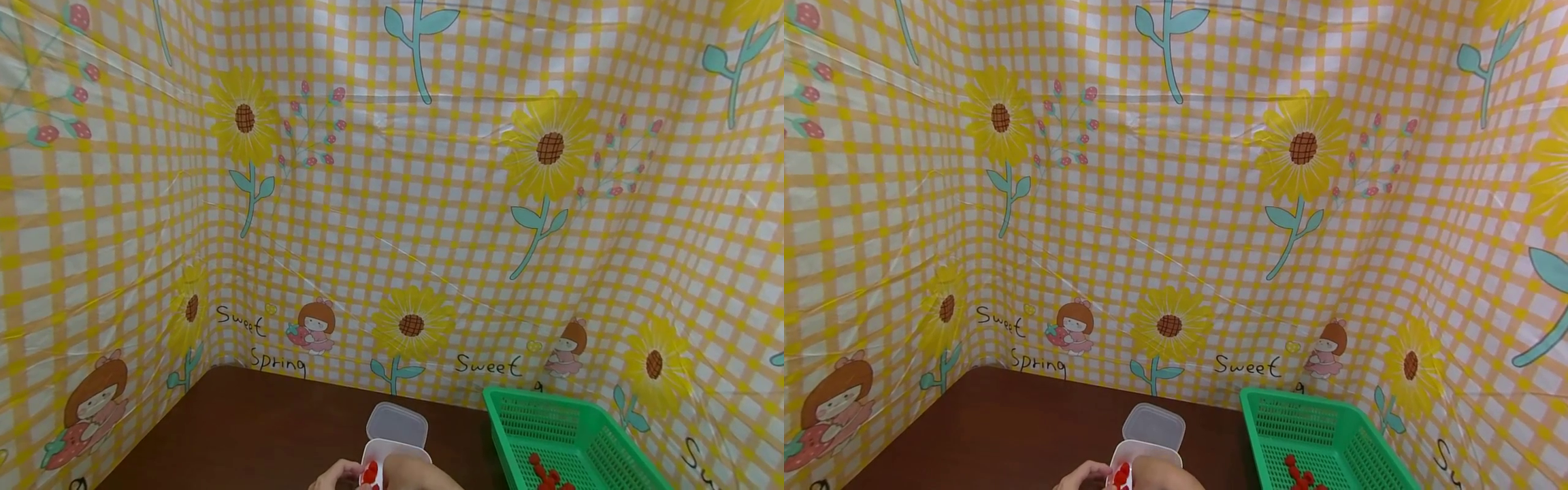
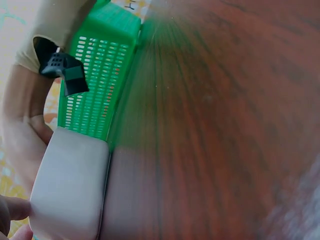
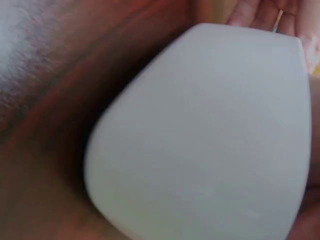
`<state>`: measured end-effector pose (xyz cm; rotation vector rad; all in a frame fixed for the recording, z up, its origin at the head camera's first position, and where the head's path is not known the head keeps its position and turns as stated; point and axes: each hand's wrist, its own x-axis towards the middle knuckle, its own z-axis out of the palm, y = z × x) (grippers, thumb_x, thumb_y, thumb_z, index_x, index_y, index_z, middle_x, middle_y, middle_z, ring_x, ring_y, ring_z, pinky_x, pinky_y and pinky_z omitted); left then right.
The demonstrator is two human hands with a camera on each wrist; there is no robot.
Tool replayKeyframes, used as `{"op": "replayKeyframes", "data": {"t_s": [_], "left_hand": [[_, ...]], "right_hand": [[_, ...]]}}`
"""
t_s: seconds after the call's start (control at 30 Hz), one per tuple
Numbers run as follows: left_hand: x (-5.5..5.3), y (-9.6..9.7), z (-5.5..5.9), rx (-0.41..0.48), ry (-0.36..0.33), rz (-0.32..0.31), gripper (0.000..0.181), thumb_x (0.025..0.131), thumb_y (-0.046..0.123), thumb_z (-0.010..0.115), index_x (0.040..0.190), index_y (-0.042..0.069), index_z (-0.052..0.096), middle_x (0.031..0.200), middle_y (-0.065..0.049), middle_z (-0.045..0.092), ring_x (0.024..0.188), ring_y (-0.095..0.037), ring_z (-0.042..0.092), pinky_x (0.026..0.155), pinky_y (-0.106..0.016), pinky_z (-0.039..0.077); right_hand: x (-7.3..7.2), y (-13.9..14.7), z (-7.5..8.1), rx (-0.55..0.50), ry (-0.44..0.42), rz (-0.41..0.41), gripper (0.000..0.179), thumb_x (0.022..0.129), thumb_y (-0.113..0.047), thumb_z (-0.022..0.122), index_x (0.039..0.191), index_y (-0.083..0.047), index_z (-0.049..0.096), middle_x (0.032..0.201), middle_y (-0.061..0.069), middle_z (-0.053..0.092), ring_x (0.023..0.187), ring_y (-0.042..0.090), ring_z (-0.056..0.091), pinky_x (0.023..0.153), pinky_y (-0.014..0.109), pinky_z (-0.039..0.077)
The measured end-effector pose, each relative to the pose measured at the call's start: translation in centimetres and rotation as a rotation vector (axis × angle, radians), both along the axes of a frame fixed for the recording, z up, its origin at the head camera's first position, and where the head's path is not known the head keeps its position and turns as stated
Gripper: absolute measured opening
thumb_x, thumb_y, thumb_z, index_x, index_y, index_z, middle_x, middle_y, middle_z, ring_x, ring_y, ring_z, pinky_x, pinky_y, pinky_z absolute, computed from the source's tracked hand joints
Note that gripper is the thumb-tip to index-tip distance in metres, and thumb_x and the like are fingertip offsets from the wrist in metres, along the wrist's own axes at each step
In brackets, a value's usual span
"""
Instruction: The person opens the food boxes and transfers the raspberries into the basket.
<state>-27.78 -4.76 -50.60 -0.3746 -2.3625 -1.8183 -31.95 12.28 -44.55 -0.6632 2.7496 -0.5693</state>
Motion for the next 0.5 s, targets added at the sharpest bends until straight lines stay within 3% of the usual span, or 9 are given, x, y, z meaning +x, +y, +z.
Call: {"op": "replayKeyframes", "data": {"t_s": [0.2, 0.5], "left_hand": [[0.0, -0.1, 0.1, -0.011, -0.021, -0.012, 0.036, 0.080, 0.038, 0.069, 0.099, 0.009, 0.061, 0.089, 0.000, 0.066, 0.076, -0.011, 0.063, 0.067, -0.027, 0.049], [-0.1, 0.1, -0.2, -0.064, 0.002, 0.034, 0.037, 0.079, 0.041, 0.069, 0.100, 0.011, 0.061, 0.088, 0.000, 0.067, 0.073, -0.008, 0.061, 0.067, -0.030, 0.049]], "right_hand": [[-0.4, -0.4, -1.1, -0.073, 0.012, -0.140, 0.017, 0.068, -0.020, 0.076, 0.062, -0.014, 0.062, 0.056, -0.003, 0.054, 0.051, 0.015, 0.045, 0.050, 0.029, 0.039], [-0.5, -0.6, -0.9, -0.138, -0.061, -0.212, 0.023, 0.066, -0.026, 0.081, 0.067, -0.011, 0.063, 0.061, 0.002, 0.057, 0.055, 0.020, 0.048, 0.052, 0.031, 0.040]]}}
